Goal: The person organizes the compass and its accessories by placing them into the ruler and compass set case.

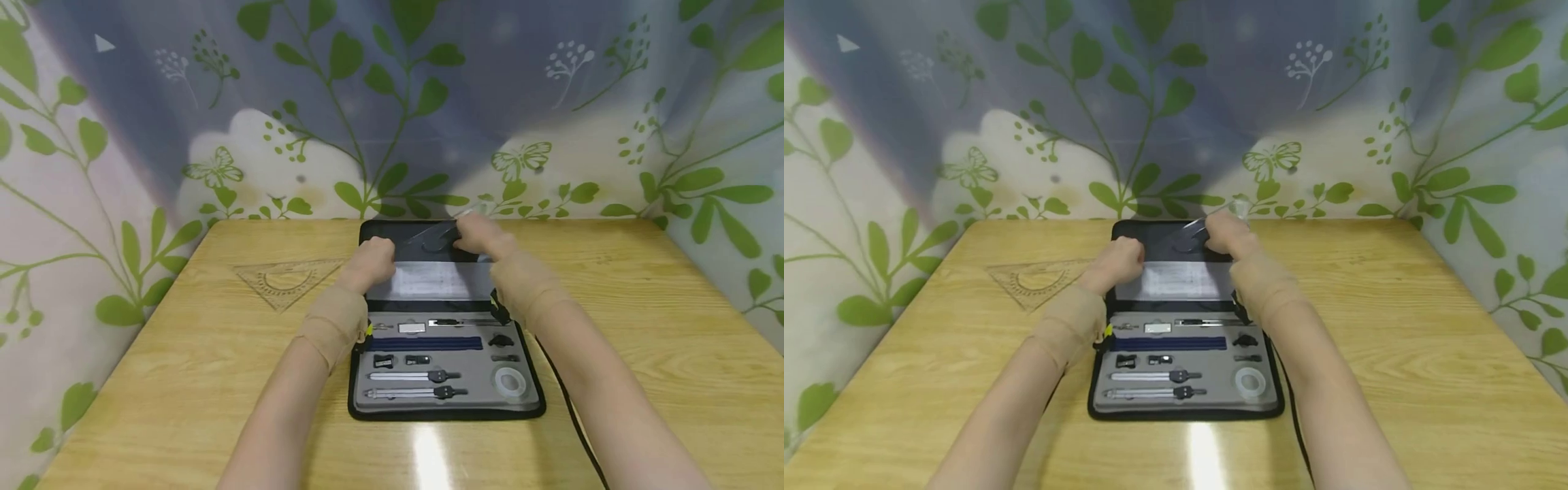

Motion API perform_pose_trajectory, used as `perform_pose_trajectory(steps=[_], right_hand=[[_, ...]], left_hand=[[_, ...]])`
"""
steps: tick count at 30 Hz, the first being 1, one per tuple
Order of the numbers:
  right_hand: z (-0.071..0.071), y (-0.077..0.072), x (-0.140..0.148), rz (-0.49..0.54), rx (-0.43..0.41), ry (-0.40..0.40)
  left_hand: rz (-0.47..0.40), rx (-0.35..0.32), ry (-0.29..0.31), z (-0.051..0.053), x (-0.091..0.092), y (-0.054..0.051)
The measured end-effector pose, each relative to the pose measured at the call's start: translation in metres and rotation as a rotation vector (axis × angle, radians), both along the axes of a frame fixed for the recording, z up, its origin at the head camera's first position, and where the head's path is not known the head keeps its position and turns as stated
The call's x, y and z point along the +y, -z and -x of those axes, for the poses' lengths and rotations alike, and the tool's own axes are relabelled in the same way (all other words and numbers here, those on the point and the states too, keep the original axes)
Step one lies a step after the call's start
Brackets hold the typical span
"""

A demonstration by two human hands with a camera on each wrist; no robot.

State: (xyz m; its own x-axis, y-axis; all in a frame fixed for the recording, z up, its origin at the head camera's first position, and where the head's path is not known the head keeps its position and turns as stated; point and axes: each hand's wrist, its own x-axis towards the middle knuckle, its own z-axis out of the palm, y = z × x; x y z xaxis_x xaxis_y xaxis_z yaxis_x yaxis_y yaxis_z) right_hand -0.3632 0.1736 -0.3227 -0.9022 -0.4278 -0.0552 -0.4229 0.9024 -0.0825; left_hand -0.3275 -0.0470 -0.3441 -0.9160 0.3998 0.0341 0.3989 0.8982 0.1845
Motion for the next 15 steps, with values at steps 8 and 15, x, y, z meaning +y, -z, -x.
perform_pose_trajectory(steps=[8, 15], right_hand=[[0.0044, 0.0007, 0.0098, 0.041, -0.006, -0.064], [0.0002, 0.0022, 0.0010, 0.031, 0.029, -0.056]], left_hand=[[-0.013, 0.022, 0.018, -0.0011, 0.0004, -0.0018], [-0.002, -0.005, 0.009, -0.0020, -0.0022, -0.0010]])
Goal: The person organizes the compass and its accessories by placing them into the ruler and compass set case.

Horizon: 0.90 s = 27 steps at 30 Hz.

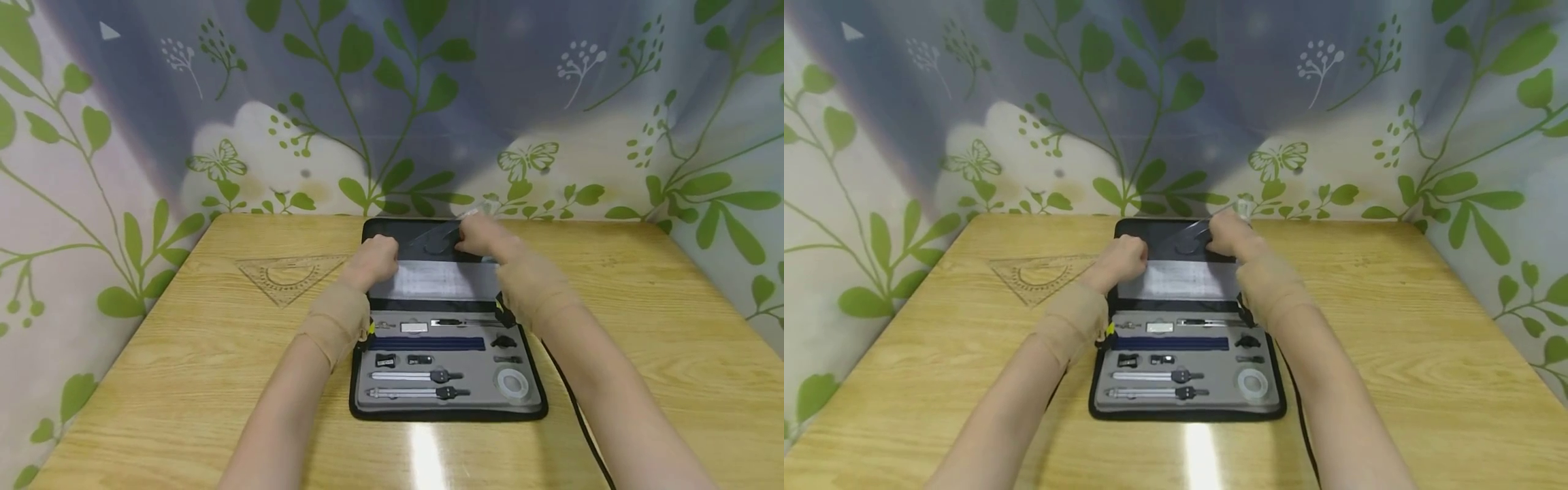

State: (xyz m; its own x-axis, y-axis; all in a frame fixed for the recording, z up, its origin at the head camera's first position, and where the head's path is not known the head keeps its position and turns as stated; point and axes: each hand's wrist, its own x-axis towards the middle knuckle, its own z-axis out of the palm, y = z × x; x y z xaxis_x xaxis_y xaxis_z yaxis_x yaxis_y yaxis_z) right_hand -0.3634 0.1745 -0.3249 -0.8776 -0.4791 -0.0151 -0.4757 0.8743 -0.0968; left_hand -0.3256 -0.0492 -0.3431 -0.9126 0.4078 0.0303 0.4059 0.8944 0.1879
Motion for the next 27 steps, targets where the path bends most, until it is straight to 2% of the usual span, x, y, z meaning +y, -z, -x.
perform_pose_trajectory(steps=[7, 14, 27], right_hand=[[-0.003, 0.004, 0.003, 0.085, -0.018, 0.017], [0.000, 0.003, 0.007, 0.090, -0.030, 0.025], [0.000, 0.001, 0.012, 0.114, -0.031, 0.046]], left_hand=[[-0.001, 0.044, 0.028, 0.001, -0.002, 0.002], [-0.013, 0.109, 0.052, 0.002, -0.003, 0.000], [-0.007, 0.077, 0.094, -0.002, -0.005, -0.002]])
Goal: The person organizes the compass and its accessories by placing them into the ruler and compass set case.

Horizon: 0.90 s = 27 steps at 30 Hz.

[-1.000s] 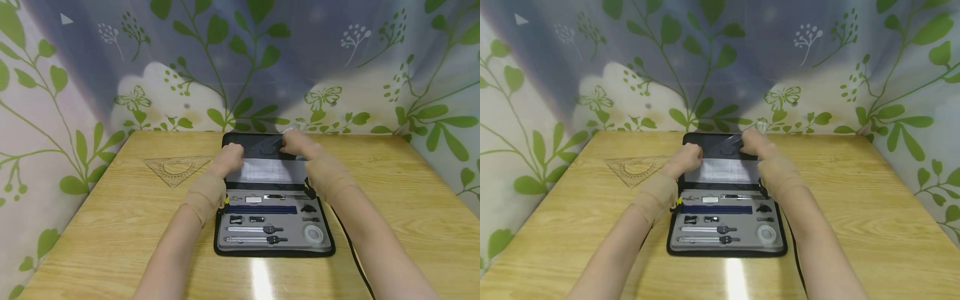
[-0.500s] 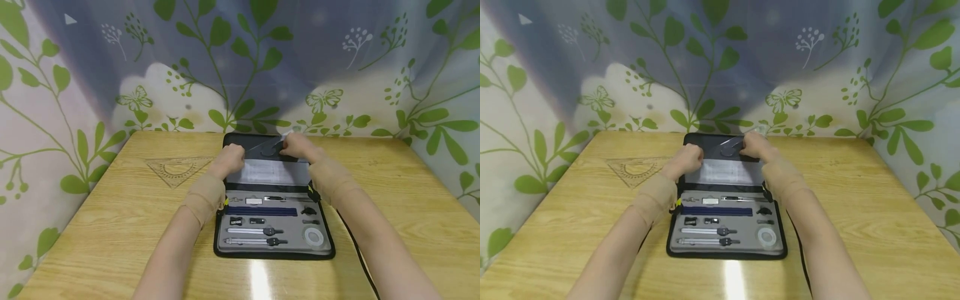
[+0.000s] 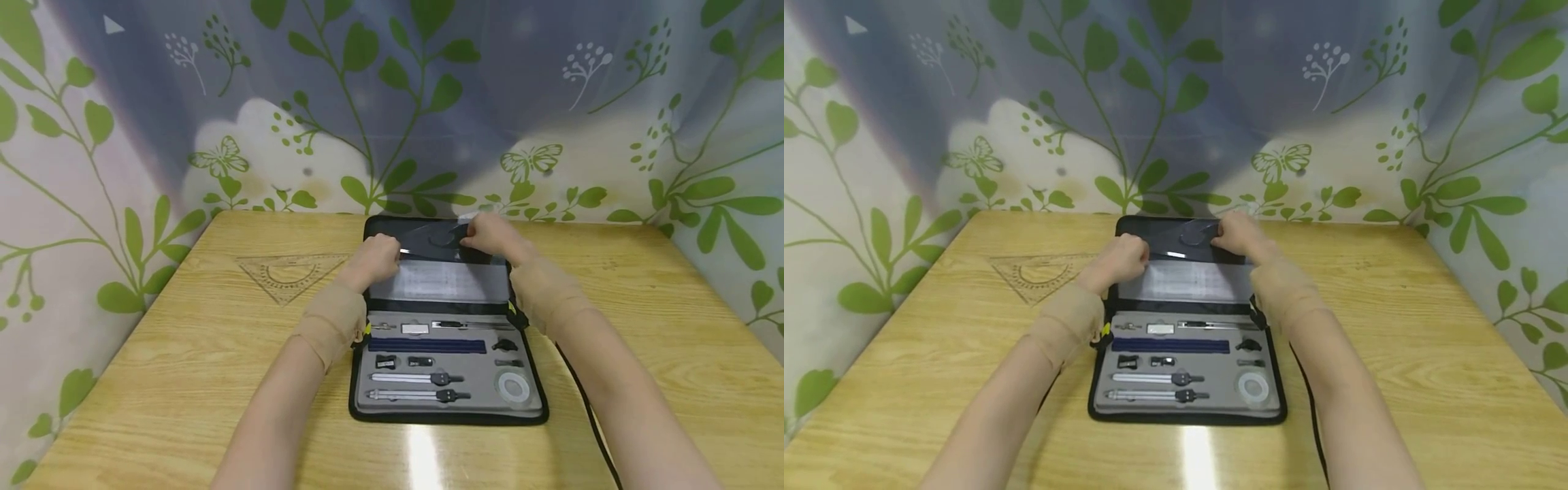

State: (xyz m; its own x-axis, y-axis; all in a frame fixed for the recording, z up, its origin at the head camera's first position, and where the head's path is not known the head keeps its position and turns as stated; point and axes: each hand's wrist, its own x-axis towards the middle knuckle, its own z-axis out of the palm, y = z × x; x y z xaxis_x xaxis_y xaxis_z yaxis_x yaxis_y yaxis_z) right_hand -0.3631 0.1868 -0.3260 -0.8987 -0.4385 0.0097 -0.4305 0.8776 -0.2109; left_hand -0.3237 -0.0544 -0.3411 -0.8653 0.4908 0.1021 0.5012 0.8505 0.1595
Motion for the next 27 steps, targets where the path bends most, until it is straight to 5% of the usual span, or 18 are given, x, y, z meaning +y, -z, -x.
perform_pose_trajectory(steps=[17, 27], right_hand=[[-0.004, -0.003, -0.014, -0.034, -0.017, -0.010], [-0.004, -0.007, -0.011, -0.102, -0.047, 0.012]], left_hand=[[-0.002, 0.048, -0.017, 0.002, -0.001, 0.003], [0.008, -0.040, -0.021, 0.002, 0.001, 0.002]])
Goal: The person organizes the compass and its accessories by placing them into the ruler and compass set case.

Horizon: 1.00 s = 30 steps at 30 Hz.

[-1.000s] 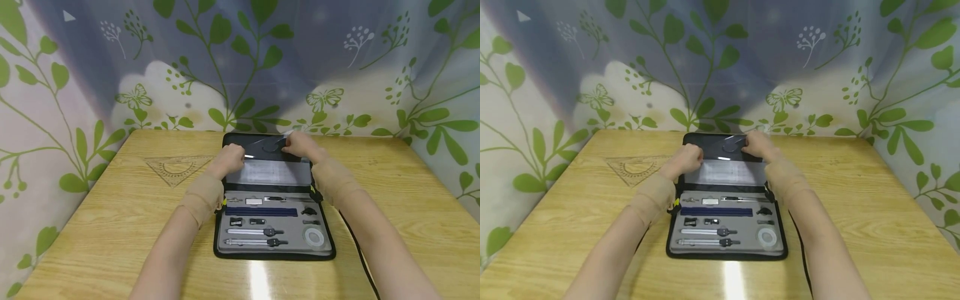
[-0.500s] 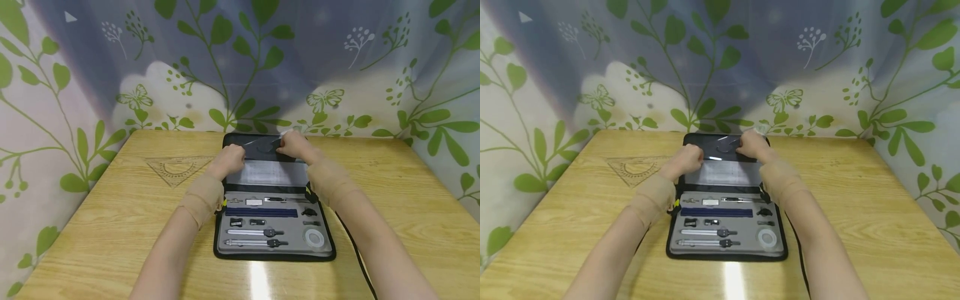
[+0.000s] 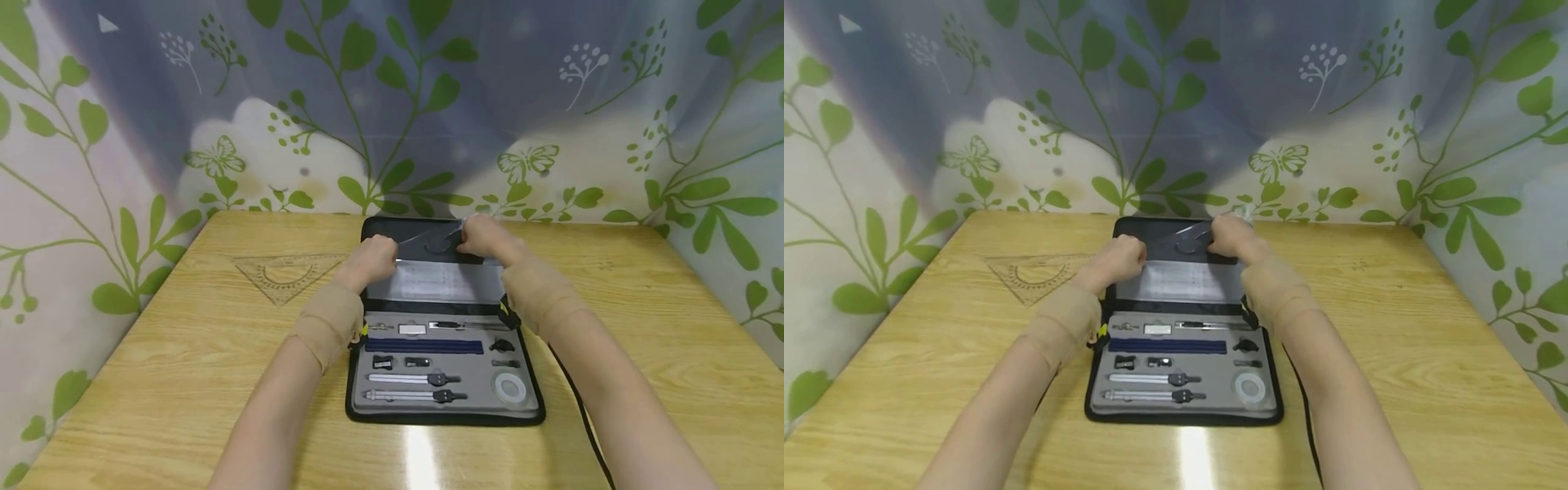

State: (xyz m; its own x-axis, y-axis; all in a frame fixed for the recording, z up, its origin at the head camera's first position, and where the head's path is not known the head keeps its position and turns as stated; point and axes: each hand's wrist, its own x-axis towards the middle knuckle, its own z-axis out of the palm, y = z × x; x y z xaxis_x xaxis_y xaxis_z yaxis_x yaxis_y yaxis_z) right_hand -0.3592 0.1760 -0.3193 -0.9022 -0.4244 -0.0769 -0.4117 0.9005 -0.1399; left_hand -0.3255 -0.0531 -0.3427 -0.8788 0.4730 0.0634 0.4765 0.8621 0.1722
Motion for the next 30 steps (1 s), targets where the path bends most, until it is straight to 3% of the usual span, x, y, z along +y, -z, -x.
perform_pose_trajectory(steps=[3, 8, 13, 23, 30], right_hand=[[0.001, -0.002, 0.001, -0.003, -0.009, 0.005], [0.002, -0.002, 0.004, -0.004, -0.011, 0.012], [0.003, -0.002, 0.004, -0.004, -0.014, -0.016], [0.003, -0.002, -0.001, 0.003, -0.021, -0.039], [0.005, -0.008, -0.006, -0.001, -0.004, 0.046]], left_hand=[[0.068, 0.028, 0.014, -0.001, 0.000, 0.001], [0.181, 0.134, 0.044, -0.003, 0.000, 0.000], [0.247, 0.167, 0.038, -0.007, -0.001, 0.000], [0.209, 0.221, 0.055, -0.008, -0.006, 0.004], [0.176, 0.219, 0.070, -0.005, -0.006, 0.003]])
